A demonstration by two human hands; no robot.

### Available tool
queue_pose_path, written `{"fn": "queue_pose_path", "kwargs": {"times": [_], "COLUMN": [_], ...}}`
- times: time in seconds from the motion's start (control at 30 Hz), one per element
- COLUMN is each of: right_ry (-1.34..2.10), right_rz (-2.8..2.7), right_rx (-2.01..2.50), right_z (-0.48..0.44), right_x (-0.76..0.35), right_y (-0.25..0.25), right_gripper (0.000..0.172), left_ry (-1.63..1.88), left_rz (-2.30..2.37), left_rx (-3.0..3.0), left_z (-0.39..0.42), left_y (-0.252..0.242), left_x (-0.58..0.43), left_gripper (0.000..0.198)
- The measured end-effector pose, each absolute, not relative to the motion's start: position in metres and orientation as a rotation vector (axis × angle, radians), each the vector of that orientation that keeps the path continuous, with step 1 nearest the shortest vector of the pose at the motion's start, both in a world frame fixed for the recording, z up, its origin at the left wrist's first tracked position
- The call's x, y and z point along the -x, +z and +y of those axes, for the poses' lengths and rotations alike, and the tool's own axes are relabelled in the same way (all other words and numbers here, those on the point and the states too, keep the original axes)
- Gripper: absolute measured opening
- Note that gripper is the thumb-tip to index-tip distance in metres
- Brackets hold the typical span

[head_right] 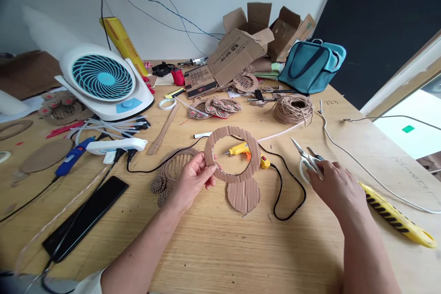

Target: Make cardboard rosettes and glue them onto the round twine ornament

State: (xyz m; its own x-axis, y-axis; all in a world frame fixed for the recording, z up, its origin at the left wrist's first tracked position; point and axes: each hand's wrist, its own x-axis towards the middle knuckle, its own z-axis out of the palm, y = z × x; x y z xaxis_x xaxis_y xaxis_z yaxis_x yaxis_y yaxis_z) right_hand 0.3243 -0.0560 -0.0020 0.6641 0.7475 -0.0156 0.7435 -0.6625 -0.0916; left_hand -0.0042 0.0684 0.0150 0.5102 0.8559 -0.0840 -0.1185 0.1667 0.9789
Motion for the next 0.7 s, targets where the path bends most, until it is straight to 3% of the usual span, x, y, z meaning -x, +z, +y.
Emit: {"fn": "queue_pose_path", "kwargs": {"times": [0.13, 0.33, 0.7], "right_ry": [0.168, 0.782, 1.039], "right_rz": [-1.063, -0.845, -0.75], "right_rx": [2.507, 1.643, 1.295], "right_z": [-0.057, -0.045, -0.031], "right_x": [-0.312, -0.276, -0.227], "right_y": [0.009, 0.011, 0.011], "right_gripper": [0.037, 0.037, 0.037], "left_ry": [0.776, 0.761, 0.67], "left_rz": [0.811, 0.826, 0.827], "left_rx": [-1.208, -1.213, -1.315], "left_z": [0.069, 0.068, 0.063], "left_y": [0.013, 0.016, 0.02], "left_x": [0.004, 0.004, 0.002], "left_gripper": [0.036, 0.036, 0.032]}}
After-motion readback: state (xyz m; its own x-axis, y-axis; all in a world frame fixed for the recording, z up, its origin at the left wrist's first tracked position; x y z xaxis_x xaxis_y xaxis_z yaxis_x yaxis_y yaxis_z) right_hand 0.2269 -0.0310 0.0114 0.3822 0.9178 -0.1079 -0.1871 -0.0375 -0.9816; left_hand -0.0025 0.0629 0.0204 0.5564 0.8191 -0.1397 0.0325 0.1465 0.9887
